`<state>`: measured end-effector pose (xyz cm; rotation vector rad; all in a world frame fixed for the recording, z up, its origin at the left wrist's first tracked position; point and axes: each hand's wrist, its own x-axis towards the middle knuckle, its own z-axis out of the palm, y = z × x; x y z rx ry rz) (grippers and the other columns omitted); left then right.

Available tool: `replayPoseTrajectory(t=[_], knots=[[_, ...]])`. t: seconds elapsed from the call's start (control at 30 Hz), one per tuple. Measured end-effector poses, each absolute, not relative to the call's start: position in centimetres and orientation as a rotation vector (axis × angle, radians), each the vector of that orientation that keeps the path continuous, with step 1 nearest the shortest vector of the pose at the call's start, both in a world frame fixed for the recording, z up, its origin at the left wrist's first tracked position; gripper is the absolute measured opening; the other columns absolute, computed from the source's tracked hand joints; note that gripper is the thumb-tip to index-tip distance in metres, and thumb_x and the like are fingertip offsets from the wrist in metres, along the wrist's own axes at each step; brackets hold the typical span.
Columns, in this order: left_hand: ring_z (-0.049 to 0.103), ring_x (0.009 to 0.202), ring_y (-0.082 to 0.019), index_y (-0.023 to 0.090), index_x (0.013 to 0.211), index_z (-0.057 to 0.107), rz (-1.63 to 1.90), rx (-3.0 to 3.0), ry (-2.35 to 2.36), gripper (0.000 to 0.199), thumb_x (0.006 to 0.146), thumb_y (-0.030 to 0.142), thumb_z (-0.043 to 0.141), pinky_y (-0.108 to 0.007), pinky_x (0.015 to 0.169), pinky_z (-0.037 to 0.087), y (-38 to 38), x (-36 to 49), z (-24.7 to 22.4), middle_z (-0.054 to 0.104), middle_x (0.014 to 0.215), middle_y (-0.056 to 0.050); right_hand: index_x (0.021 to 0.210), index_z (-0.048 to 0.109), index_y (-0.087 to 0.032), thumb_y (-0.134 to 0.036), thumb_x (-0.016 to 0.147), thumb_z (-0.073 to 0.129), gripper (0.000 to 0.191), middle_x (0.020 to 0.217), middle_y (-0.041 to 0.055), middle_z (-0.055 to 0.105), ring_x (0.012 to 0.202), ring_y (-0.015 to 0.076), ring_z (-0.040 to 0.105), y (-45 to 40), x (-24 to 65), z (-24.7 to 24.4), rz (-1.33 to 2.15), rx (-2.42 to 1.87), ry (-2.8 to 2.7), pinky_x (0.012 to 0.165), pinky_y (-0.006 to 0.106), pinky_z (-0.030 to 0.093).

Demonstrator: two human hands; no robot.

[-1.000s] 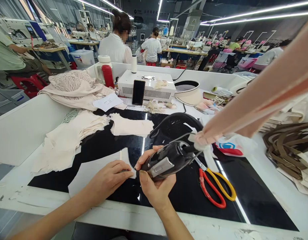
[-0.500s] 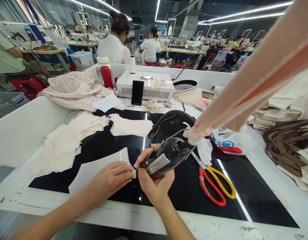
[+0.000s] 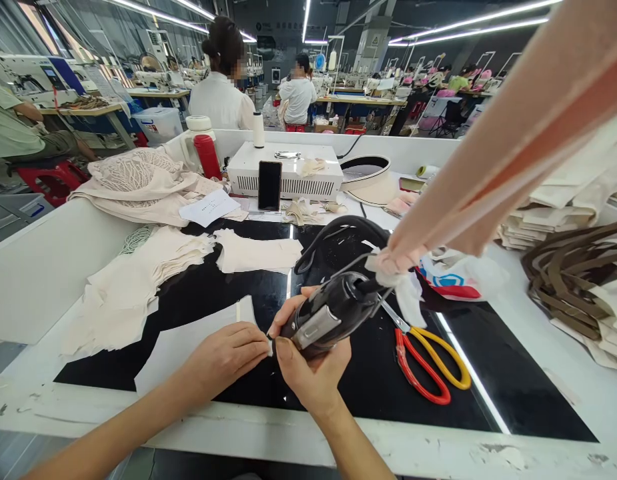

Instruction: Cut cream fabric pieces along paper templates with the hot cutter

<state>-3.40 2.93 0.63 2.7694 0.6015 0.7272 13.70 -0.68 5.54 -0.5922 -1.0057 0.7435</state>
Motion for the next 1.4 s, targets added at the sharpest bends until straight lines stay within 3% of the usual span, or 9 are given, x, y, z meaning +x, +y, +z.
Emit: replayPoseTrajectory(t=[0.9, 1.4], knots=[[0.066, 0.093, -0.018, 0.017, 0.101, 0.067, 0.738, 2.691, 0.666, 0.019, 0.110, 0.018, 0.050, -0.033, 0.085, 0.059, 2.7, -3.2, 0.5, 0.072, 0.096, -0.005, 0.124, 0.056, -0.028, -0.035, 0.092, 0.077, 0.039, 0.084, -0.0021, 0.065, 0.063, 0.0143, 0.063, -0.3, 13.1, 5.4, 0.711, -0.632, -1.018, 0.057, 0.030, 0.056], [0.068, 0.095, -0.018, 0.017, 0.105, 0.067, 0.783, 2.704, 0.681, 0.018, 0.108, 0.014, 0.050, -0.032, 0.085, 0.059, 2.6, -3.1, 0.5, 0.072, 0.098, -0.005, 0.124, 0.058, -0.028, -0.029, 0.092, 0.076, 0.036, 0.086, -0.0010, 0.067, 0.067, 0.0159, 0.066, -1.0, 15.0, 5.4, 0.678, -0.672, -0.995, 0.059, 0.031, 0.057]])
